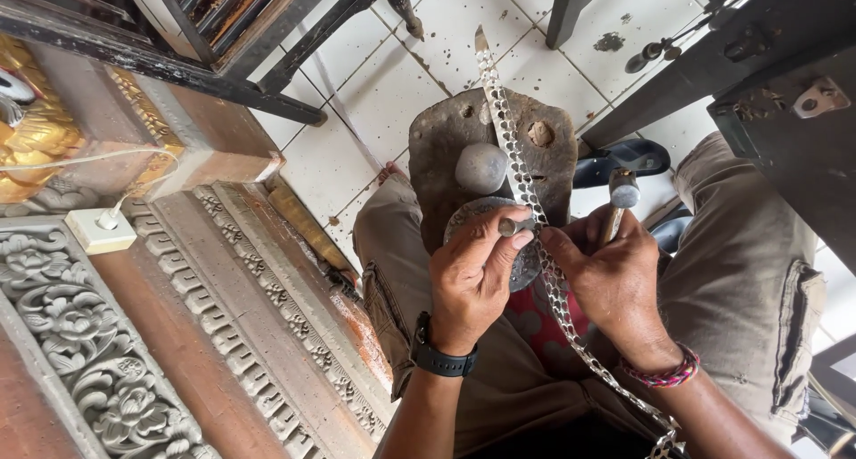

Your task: The person hammers a long, perforated metal strip on a wooden anvil using a small hammer. They repeatedly reposition the strip and strike it to shape or flatten the material.

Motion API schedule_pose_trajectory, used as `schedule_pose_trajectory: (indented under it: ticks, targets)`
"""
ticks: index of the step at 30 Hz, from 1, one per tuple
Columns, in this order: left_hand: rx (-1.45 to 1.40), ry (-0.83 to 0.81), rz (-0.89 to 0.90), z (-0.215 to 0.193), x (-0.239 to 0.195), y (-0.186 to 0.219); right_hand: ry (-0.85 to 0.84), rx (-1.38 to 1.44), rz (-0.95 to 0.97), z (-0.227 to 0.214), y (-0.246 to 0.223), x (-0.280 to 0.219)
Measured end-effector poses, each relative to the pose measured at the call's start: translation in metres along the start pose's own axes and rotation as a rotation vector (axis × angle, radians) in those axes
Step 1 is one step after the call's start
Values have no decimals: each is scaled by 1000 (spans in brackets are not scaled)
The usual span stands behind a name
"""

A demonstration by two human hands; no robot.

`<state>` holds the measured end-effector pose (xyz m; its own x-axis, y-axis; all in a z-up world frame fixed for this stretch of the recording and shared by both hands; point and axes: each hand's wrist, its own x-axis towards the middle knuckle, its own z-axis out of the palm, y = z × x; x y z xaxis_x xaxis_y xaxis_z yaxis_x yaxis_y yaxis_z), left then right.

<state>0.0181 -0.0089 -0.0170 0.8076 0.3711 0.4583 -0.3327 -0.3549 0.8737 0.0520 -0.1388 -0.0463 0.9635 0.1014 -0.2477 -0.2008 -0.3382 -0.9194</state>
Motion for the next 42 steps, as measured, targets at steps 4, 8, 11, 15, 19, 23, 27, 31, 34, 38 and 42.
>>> schedule_pose_trajectory:
  ticks: [4, 8, 11, 15, 19, 23, 27, 31, 34, 38, 42]
  targets:
    - [-8, 7, 10, 0, -1, -2, 4, 7, 5, 1, -2, 0]
    - [-20, -3, 31, 0, -1, -3, 6, 17, 22, 1, -3, 0]
    - [-21, -5, 36, 0, -3, -5, 7, 9, 17, 2, -1, 0]
    - [-29, -6, 32, 0, -3, -4, 5, 27, 27, 1, -3, 1]
    - [-30, -32, 71, 0, -2, -4, 10, 11, -3, 2, 0, 1]
    - [11, -117, 162, -4, -1, -2, 24, -7, -39, 2, 6, 0]
    - [17, -130, 172, -3, -2, -2, 15, -49, -95, -3, 3, 0]
    - [22, -103, 204, -2, -6, -5, 5, -193, -156, -21, 2, -6]
    - [92, -176, 203, -7, -14, -12, 6, -405, -437, -43, -21, -13]
    - [138, -261, 175, -9, -24, -19, 45, -540, -905, -66, -52, -28]
    - [114, -252, 126, -10, -22, -14, -21, -530, -618, -70, -79, -44]
